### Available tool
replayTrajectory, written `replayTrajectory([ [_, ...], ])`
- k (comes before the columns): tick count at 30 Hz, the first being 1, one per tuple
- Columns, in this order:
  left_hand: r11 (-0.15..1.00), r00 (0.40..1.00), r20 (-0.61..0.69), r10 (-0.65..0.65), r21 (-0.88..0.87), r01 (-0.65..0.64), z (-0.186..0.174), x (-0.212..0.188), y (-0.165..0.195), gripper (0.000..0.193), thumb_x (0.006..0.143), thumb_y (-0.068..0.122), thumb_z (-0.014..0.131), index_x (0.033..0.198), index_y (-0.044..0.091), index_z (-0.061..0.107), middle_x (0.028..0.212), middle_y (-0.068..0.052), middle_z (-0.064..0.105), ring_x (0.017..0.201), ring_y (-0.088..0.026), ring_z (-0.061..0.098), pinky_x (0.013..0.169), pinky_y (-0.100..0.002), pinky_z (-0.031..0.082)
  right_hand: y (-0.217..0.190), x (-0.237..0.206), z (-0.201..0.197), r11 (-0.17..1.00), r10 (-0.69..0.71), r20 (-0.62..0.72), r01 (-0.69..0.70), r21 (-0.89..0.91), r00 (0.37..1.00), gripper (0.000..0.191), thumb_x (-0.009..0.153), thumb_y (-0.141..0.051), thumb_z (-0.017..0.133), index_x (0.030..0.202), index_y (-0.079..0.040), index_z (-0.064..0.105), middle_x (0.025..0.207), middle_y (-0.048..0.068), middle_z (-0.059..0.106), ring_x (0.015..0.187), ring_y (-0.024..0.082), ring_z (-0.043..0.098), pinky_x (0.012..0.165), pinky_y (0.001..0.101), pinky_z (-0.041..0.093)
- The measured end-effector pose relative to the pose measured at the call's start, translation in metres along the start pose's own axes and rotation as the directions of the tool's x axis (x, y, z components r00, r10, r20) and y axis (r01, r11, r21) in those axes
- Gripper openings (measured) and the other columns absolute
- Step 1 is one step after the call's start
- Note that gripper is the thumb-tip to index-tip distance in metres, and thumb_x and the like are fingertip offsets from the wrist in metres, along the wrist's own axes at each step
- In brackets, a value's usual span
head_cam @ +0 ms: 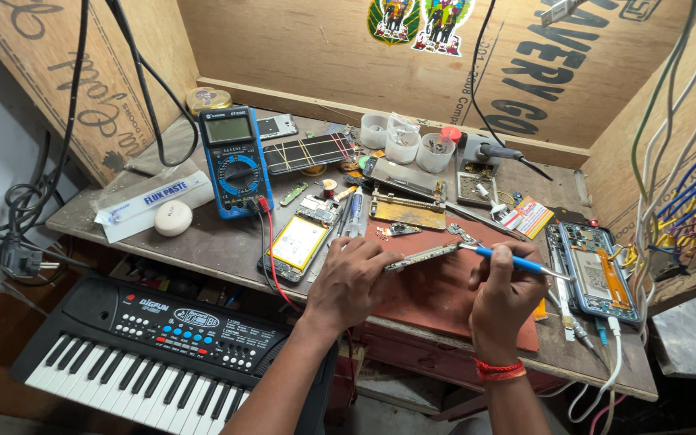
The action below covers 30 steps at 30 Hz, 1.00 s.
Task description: The person works on a disassembled smartphone motherboard at a cluttered repair bench, holding the board steady with one hand while applying a blue-handled tool along its surface, repositioning the board and continuing the work, with a multimeter and flux paste on the bench.
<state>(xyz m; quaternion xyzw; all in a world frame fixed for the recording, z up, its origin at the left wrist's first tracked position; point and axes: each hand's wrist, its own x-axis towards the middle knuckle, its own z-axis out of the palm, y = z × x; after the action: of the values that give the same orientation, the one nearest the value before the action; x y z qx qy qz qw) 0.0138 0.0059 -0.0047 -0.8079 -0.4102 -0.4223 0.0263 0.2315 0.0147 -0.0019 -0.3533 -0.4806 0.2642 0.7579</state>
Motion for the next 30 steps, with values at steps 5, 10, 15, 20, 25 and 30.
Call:
replayTrajectory([
  [5, 0.999, 1.0, -0.004, -0.002, -0.033, 0.002, 0.0, 0.0, 0.0, 0.028, 0.086, 0.011, 0.07, 0.113, 0.013, 0.071, 0.094, -0.004, 0.067, 0.099, -0.025, 0.065, 0.096, -0.046, 0.044, 0.001, 0.001, 0.0, 1.0, 0.015, -0.01, -0.015, -0.002, 1.0, 0.012, 0.106, -0.012, 0.058, 0.099, -0.004, 0.053, 0.07, 0.004, 0.054, 0.053, 0.01, 0.051, 0.049, 0.0253, 0.043],
  [10, 1.0, 1.0, 0.0, -0.006, -0.017, 0.006, -0.001, 0.0, 0.0, 0.025, 0.088, 0.012, 0.07, 0.113, 0.013, 0.071, 0.094, -0.005, 0.067, 0.099, -0.026, 0.064, 0.097, -0.046, 0.044, 0.002, 0.0, -0.001, 0.999, 0.04, 0.028, -0.04, -0.023, 0.999, 0.01, 0.105, -0.011, 0.057, 0.099, -0.004, 0.053, 0.07, 0.004, 0.055, 0.053, 0.01, 0.052, 0.048, 0.025, 0.043],
  [15, 1.0, 1.0, -0.012, 0.005, -0.016, -0.005, -0.002, 0.001, 0.002, 0.029, 0.085, 0.011, 0.069, 0.113, 0.012, 0.071, 0.093, -0.005, 0.067, 0.1, -0.026, 0.065, 0.098, -0.047, 0.044, 0.001, 0.0, 0.0, 1.0, 0.011, -0.045, -0.011, 0.0, 0.999, 0.016, 0.108, -0.013, 0.059, 0.097, -0.003, 0.053, 0.071, 0.004, 0.053, 0.053, 0.01, 0.051, 0.048, 0.0253, 0.044],
  [20, 0.999, 1.0, -0.001, -0.024, -0.028, 0.024, -0.003, 0.001, 0.004, 0.022, 0.091, 0.015, 0.069, 0.112, 0.013, 0.072, 0.092, -0.005, 0.067, 0.096, -0.027, 0.064, 0.096, -0.046, 0.044, -0.003, -0.001, 0.002, 1.0, 0.017, 0.044, -0.017, 0.001, 0.999, 0.013, 0.105, -0.012, 0.058, 0.097, -0.004, 0.053, 0.07, 0.003, 0.055, 0.053, 0.008, 0.051, 0.048, 0.0238, 0.042],
  [25, 0.999, 1.0, -0.008, -0.026, -0.024, 0.026, -0.003, 0.002, 0.003, 0.022, 0.091, 0.017, 0.069, 0.112, 0.013, 0.072, 0.091, -0.005, 0.067, 0.097, -0.027, 0.065, 0.097, -0.046, 0.044, -0.007, -0.003, 0.002, 0.993, 0.086, 0.111, -0.077, -0.086, 0.99, 0.016, 0.103, -0.012, 0.058, 0.091, -0.003, 0.054, 0.068, 0.003, 0.055, 0.053, 0.008, 0.052, 0.046, 0.0233, 0.04],
  [30, 0.999, 1.0, -0.005, -0.03, -0.045, 0.03, -0.002, 0.001, 0.002, 0.021, 0.092, 0.018, 0.069, 0.112, 0.013, 0.073, 0.091, -0.005, 0.067, 0.097, -0.027, 0.065, 0.098, -0.046, 0.044, -0.006, -0.002, 0.003, 0.997, 0.062, 0.07, -0.058, -0.057, 0.996, 0.014, 0.103, -0.012, 0.057, 0.092, -0.004, 0.055, 0.068, 0.002, 0.056, 0.053, 0.007, 0.053, 0.047, 0.0229, 0.044],
])
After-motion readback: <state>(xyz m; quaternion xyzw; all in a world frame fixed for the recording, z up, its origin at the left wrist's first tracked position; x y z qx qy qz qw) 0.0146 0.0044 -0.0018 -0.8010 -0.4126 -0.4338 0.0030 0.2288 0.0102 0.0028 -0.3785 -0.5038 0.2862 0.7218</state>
